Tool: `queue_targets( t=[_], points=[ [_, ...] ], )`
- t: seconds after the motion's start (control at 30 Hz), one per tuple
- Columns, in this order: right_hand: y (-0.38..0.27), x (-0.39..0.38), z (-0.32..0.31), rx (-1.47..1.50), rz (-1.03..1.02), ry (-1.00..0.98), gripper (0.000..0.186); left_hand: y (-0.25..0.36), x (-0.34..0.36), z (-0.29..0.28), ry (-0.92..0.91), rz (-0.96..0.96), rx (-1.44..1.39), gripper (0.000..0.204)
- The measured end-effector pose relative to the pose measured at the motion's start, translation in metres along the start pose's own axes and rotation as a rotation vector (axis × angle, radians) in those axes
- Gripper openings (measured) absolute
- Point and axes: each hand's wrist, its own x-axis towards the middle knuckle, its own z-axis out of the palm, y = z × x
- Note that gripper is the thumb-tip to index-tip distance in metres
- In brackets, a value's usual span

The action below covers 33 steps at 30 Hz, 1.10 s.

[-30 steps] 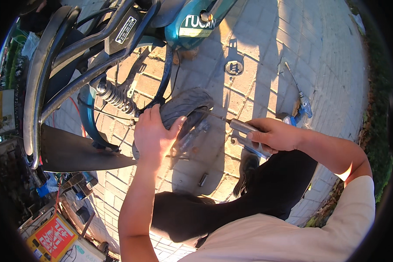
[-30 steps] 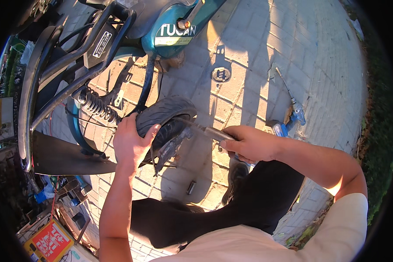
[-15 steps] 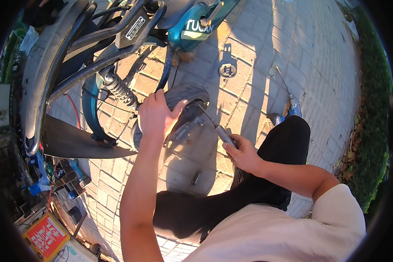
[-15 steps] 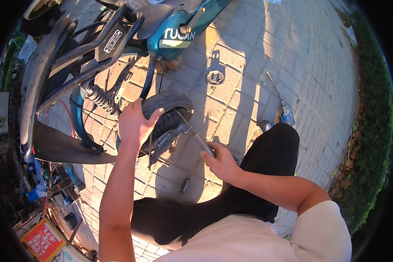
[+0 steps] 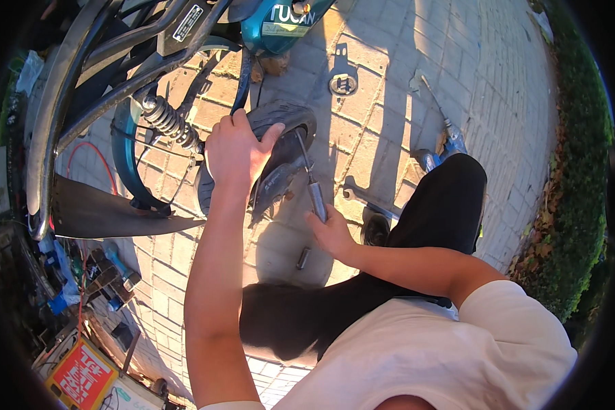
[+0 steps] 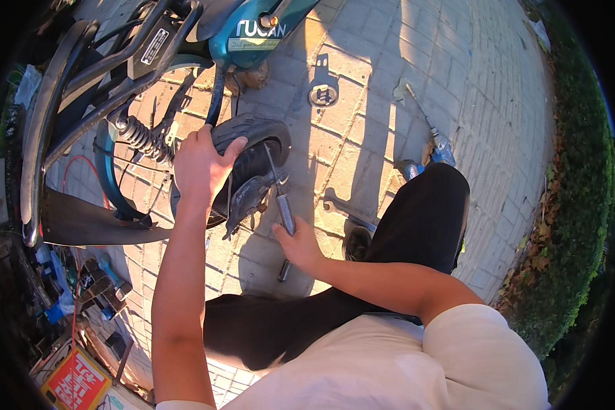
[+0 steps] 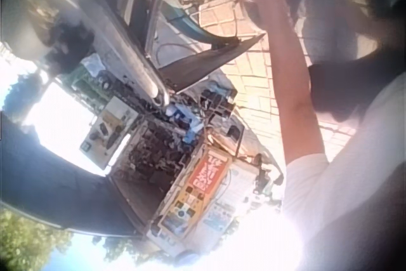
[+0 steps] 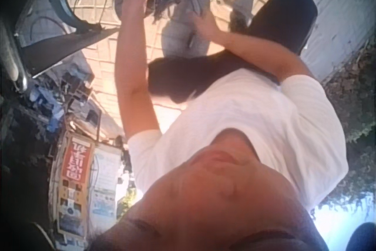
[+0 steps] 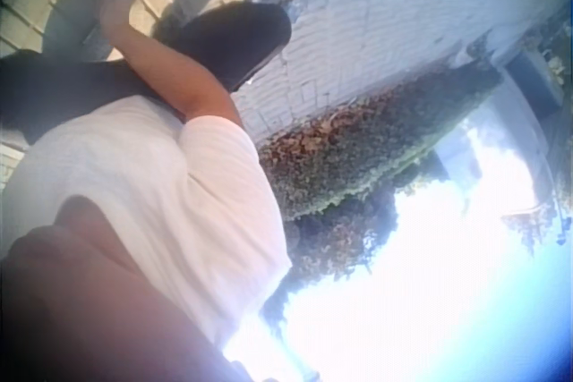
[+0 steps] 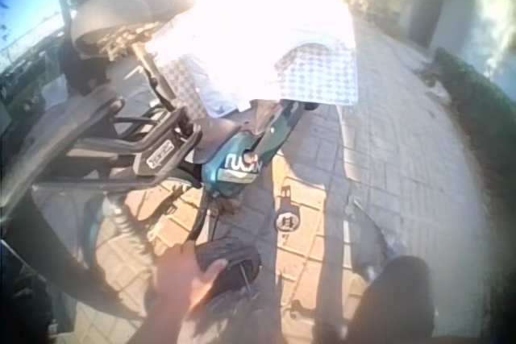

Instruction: The person removes the rear wheel of a scooter, then uses a tire lever to pry the tire off the rim. They continue to work on the tire and rim, manipulating the tire bead with the lever.

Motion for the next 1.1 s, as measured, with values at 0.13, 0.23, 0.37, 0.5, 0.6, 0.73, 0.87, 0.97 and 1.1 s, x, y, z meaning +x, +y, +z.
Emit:
queue_targets(
  t=[0.13,0.23,0.37,0.5,0.6,0.73,0.87,0.97,1.1],
  points=[
    [0.018,0.050,0.037,-0.240,-0.363,0.234,0.044,0.002,0.013,0.008,-0.008,-0.083,0.077,0.064],
    [0.051,0.074,0.026,-0.388,-0.362,0.213,0.047,-0.004,0.019,0.010,-0.008,-0.053,0.085,0.062],
    [0.067,0.102,0.028,-0.380,-0.112,-0.074,0.047,0.004,0.019,0.010,0.015,-0.056,0.047,0.062],
    [0.062,0.093,0.039,0.029,0.027,-0.015,0.024,0.012,0.026,-0.003,-0.103,-0.104,0.027,0.060],
    [0.061,0.085,0.028,0.092,0.060,0.153,0.016,0.016,0.030,-0.007,-0.145,-0.094,0.001,0.059],
    [0.068,0.109,-0.009,0.160,-0.022,0.394,0.016,0.029,0.031,-0.007,-0.125,-0.087,-0.002,0.063],
    [0.083,0.159,-0.058,-0.282,0.026,0.675,0.026,0.042,0.032,-0.002,-0.172,-0.086,-0.033,0.068],
    [0.097,0.171,-0.101,-0.647,0.187,0.838,0.039,0.049,0.029,-0.001,-0.111,-0.062,0.012,0.072],
    [0.058,0.163,-0.115,-0.751,0.104,1.044,0.045,0.056,0.024,0.001,-0.095,-0.037,-0.044,0.075]
  ],
)
